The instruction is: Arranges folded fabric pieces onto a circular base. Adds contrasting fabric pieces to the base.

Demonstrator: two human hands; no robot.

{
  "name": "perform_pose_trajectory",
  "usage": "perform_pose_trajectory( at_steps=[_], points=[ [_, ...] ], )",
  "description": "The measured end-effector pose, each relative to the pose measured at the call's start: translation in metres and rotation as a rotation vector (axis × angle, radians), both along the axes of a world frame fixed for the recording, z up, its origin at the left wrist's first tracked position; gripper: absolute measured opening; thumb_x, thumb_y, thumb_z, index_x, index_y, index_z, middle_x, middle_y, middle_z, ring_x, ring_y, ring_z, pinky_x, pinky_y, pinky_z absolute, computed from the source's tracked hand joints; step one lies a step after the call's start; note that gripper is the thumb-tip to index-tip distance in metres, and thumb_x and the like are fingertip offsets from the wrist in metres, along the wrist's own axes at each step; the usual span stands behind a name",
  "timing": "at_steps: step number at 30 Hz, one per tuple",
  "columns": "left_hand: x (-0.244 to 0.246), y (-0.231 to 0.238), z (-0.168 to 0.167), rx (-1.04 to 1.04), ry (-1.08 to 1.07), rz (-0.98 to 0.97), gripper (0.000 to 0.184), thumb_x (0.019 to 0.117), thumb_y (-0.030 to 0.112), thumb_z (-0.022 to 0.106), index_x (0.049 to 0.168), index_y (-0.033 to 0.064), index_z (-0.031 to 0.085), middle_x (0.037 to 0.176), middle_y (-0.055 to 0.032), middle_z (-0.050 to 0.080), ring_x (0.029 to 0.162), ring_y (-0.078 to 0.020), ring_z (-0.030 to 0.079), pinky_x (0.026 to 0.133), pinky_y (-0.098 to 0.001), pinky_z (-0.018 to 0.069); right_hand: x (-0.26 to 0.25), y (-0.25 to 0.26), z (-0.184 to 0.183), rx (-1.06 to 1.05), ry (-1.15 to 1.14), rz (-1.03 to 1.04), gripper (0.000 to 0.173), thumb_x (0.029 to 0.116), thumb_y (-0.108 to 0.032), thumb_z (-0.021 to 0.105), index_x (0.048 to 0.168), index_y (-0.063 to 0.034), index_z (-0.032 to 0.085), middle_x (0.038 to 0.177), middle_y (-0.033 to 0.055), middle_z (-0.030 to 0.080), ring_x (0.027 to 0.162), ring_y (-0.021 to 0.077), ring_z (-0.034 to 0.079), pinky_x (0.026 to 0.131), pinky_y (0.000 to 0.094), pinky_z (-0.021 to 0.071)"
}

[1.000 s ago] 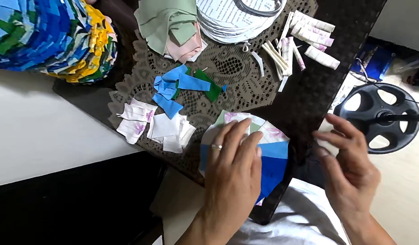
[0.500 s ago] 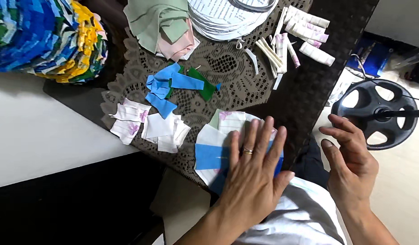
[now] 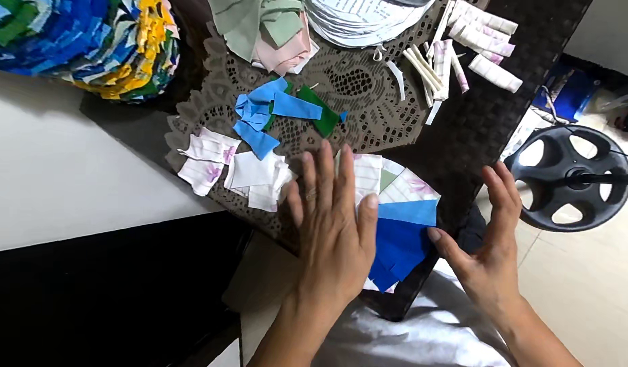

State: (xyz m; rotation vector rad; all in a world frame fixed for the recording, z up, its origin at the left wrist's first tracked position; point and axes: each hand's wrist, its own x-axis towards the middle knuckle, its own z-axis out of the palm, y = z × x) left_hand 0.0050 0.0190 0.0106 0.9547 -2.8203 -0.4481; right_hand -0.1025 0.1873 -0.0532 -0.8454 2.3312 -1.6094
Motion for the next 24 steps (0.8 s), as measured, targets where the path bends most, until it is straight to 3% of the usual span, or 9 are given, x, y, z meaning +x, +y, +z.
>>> perform_pose_trajectory(
  at_steps=[3,5,9,16,18,20,22,24],
  points=[
    [-0.006,0.015,-0.009,-0.086,-0.009,0.001,0.078,0.1050,0.061,0.029,0.162,0.0076,0.031,0.167,-0.0219,0.023,0.155,-0.0468,0.015,0.114,-0.0783,0.0042,-0.003,0.005,0.001,-0.127,-0.081,-0.003,0.077,0.0947,-0.050,0.067,0.156,-0.0115,0.040,0.166,0.0117,0.029,0.153,0.0209,0.028,0.123,0.0431,0.0296],
    [-0.009,0.021,-0.019,-0.132,-0.024,-0.021,0.081,0.1024,0.065,0.032,0.161,0.0098,0.033,0.166,-0.0221,0.026,0.154,-0.0483,0.017,0.113,-0.0801,0.0066,-0.007,0.008,0.001,-0.170,-0.090,-0.011,0.075,0.0975,-0.050,0.063,0.156,-0.0095,0.038,0.166,0.0114,0.030,0.153,0.0205,0.029,0.123,0.0421,0.0300],
    [-0.007,0.014,-0.026,-0.142,-0.015,-0.173,0.081,0.1019,0.066,0.031,0.160,0.0102,0.035,0.167,-0.0198,0.027,0.155,-0.0437,0.020,0.115,-0.0765,0.0104,-0.015,0.015,0.003,-0.173,-0.083,-0.030,0.075,0.0981,-0.050,0.063,0.154,-0.0051,0.039,0.162,0.0136,0.034,0.149,0.0206,0.035,0.120,0.0386,0.0358],
    [-0.005,-0.016,-0.019,-0.060,-0.009,-0.660,0.076,0.1011,0.066,0.034,0.157,0.0145,0.042,0.164,-0.0156,0.036,0.154,-0.0366,0.027,0.117,-0.0729,0.0151,-0.018,0.026,0.005,-0.160,-0.021,-0.031,0.072,0.0992,-0.049,0.061,0.148,0.0010,0.045,0.161,0.0179,0.034,0.151,0.0190,0.031,0.119,0.0360,0.0345],
    [-0.005,-0.023,-0.018,-0.028,-0.002,-0.764,0.075,0.0995,0.065,0.038,0.156,0.0161,0.042,0.163,-0.0130,0.038,0.153,-0.0343,0.030,0.118,-0.0704,0.0179,-0.018,0.029,0.004,-0.167,0.043,-0.012,0.067,0.1000,-0.048,0.060,0.148,-0.0036,0.047,0.163,0.0136,0.033,0.151,0.0157,0.030,0.119,0.0345,0.0348],
    [-0.004,-0.027,-0.017,-0.017,0.016,-0.819,0.075,0.0981,0.065,0.042,0.156,0.0163,0.042,0.164,-0.0122,0.037,0.153,-0.0336,0.030,0.119,-0.0675,0.0195,-0.018,0.033,0.003,-0.150,0.140,0.017,0.060,0.1004,-0.049,0.059,0.150,-0.0166,0.049,0.165,0.0030,0.032,0.151,0.0118,0.029,0.120,0.0332,0.0345],
    [-0.004,-0.027,-0.016,-0.015,0.028,-0.836,0.075,0.0978,0.064,0.045,0.156,0.0158,0.042,0.164,-0.0125,0.036,0.154,-0.0342,0.029,0.120,-0.0663,0.0196,-0.019,0.034,-0.001,-0.116,0.257,0.043,0.058,0.1001,-0.051,0.057,0.151,-0.0248,0.047,0.166,-0.0037,0.030,0.153,0.0105,0.026,0.124,0.0336,0.0287],
    [-0.004,-0.027,-0.014,-0.012,0.072,-0.822,0.074,0.0979,0.063,0.046,0.155,0.0159,0.044,0.163,-0.0137,0.037,0.153,-0.0354,0.031,0.120,-0.0651,0.0208,-0.018,0.032,-0.003,-0.086,0.342,0.051,0.056,0.0998,-0.054,0.055,0.149,-0.0267,0.048,0.165,-0.0063,0.031,0.155,0.0106,0.023,0.126,0.0358,0.0227]
  ],
)
